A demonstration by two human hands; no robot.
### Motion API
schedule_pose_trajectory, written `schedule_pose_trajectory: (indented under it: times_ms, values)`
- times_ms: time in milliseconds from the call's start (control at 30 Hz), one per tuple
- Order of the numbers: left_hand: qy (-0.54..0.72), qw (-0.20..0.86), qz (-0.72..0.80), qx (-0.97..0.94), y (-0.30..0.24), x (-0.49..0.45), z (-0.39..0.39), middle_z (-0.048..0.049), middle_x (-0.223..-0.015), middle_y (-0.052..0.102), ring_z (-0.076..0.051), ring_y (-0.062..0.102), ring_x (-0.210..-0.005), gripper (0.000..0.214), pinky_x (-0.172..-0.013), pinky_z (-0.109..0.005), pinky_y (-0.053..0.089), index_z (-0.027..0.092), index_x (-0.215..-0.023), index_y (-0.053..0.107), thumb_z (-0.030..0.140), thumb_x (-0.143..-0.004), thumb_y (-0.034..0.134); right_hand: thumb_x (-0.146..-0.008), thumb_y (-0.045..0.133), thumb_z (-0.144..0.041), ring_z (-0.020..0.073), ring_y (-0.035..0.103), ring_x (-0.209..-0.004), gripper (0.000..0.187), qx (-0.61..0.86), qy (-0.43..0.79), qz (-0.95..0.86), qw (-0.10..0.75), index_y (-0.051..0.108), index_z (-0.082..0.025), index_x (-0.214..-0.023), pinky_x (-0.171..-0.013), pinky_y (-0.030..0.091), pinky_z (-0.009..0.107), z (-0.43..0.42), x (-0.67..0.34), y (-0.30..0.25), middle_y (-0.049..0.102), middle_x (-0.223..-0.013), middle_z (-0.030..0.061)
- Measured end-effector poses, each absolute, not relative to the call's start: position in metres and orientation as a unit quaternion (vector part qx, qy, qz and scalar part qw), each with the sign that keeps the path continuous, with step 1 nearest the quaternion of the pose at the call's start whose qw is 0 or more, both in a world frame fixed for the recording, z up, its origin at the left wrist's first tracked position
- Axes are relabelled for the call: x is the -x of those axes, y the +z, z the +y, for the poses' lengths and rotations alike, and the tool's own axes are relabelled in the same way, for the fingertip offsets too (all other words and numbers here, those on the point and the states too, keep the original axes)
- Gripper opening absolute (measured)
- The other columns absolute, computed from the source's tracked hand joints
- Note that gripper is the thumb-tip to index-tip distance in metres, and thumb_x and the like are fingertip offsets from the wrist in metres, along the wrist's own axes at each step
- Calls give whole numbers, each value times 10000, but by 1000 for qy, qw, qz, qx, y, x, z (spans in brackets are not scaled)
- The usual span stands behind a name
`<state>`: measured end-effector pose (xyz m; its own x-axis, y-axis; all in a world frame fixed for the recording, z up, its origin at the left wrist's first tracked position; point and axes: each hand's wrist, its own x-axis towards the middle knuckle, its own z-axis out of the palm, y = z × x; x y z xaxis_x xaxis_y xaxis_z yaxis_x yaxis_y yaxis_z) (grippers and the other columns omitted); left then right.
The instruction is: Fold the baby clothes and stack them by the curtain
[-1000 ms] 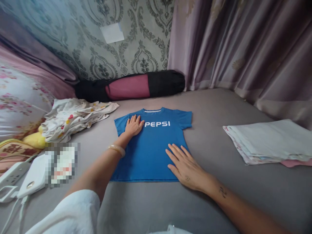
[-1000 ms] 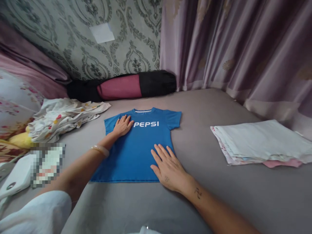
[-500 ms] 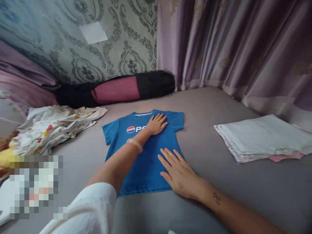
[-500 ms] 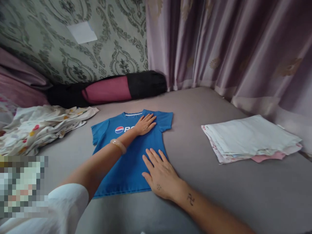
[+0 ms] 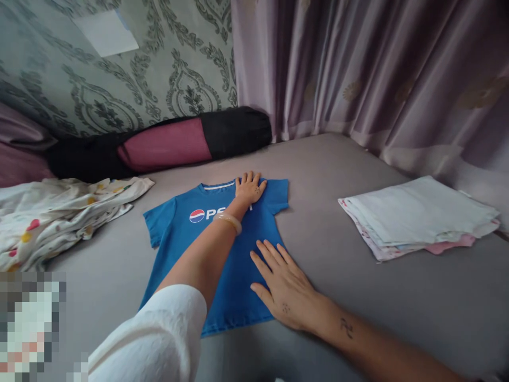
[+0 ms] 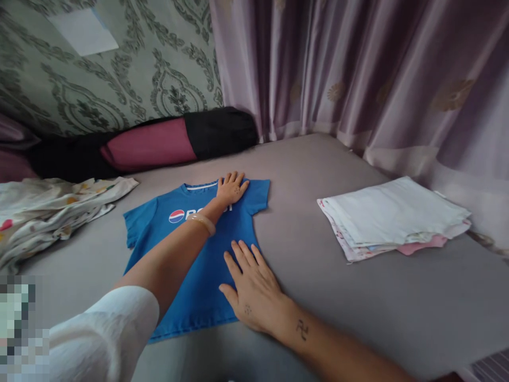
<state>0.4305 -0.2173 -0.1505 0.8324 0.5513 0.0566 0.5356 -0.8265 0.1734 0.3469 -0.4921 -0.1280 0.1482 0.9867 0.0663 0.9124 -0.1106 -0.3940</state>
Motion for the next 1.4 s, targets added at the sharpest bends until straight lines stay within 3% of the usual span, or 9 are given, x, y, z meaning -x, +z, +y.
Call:
schedule_pose_trajectory:
  times_ms: [233, 333, 467, 567, 733, 833, 933, 1100, 1400]
  values:
    - [79, 83, 271, -956, -151, -427, -218, -141, -1531, 367, -329, 274, -1426, 629, -1144, -569, 173, 190, -1438, 415, 551, -969, 202, -990, 318, -462, 266, 172, -1474, 626, 798, 70, -576, 161, 333, -99, -1499, -1195, 183, 502, -487, -363, -134, 231, -1582, 144]
    - [144, 109, 274, -945, -150, -422, -219, -141, -1476, 437, -287, 347, -1380, 571, -1139, -500, 227, 174, -1371, 476, 520, -980, 243, -981, 348, -434, 287, 205, -1464, 632, 820, 67, -551, 139, 323, -75, -1500, -1189, 184, 513, -484, -371, -133, 227, -1579, 158]
    - [242, 118, 283, -920, -150, -416, -219, -144, -1289, 562, -276, 483, -1214, 461, -1040, -424, 361, 163, -1243, 581, 467, -969, 370, -986, 335, -383, 300, 240, -1451, 614, 840, 35, -525, 133, 327, -31, -1489, -1181, 196, 500, -483, -379, -134, 271, -1564, 174]
    - [226, 143, 231, -936, -152, -414, -220, -133, -1087, 630, -240, 563, -1053, 377, -982, -373, 414, 122, -1180, 614, 376, -932, 485, -989, 326, -338, 304, 310, -1416, 555, 843, -1, -520, 140, 406, -29, -1443, -1157, 237, 471, -483, -383, -133, 361, -1528, 182]
    - [184, 175, 171, -952, -145, -415, -234, -116, -1009, 642, -207, 599, -952, 318, -935, -342, 456, 114, -1128, 648, 282, -867, 576, -976, 399, -277, 267, 539, -1150, 337, 843, -39, -510, 163, 639, -131, -1164, -984, 377, 398, -488, -385, -125, 612, -1252, 148]
    - [194, 167, 145, -956, -136, -418, -253, -109, -978, 652, -220, 600, -982, 285, -951, -353, 450, 136, -1043, 689, 333, -858, 597, -969, 448, -295, 240, 583, -975, 248, 850, -38, -495, 177, 667, -180, -980, -854, 383, 369, -490, -385, -123, 663, -1029, 102]
    - [149, 178, 122, -965, -129, -421, -272, -87, -892, 676, -219, 616, -944, 349, -886, -324, 478, 145, -977, 704, 453, -858, 590, -962, 473, -307, 225, 594, -917, 223, 856, -17, -481, 188, 647, -189, -891, -807, 351, 357, -490, -385, -124, 667, -939, 75]
    - [67, 165, 183, -967, -118, -423, -294, -114, -984, 684, -255, 623, -1009, 531, -855, -296, 495, 122, -1036, 690, 567, -747, 672, -937, 521, -365, 219, 611, -889, 243, 855, 32, -478, 196, 617, -190, -798, -781, 317, 350, -492, -384, -125, 677, -868, 55]
    - [-3, 79, 279, -957, -94, -430, -325, -179, -1159, 658, -309, 624, -1100, 347, -897, -354, 507, 122, -1087, 687, 279, -792, 592, -923, 517, -367, 233, 618, -915, 250, 833, 77, -519, 175, 638, -168, -834, -797, 295, 352, -499, -374, -115, 695, -905, 87]
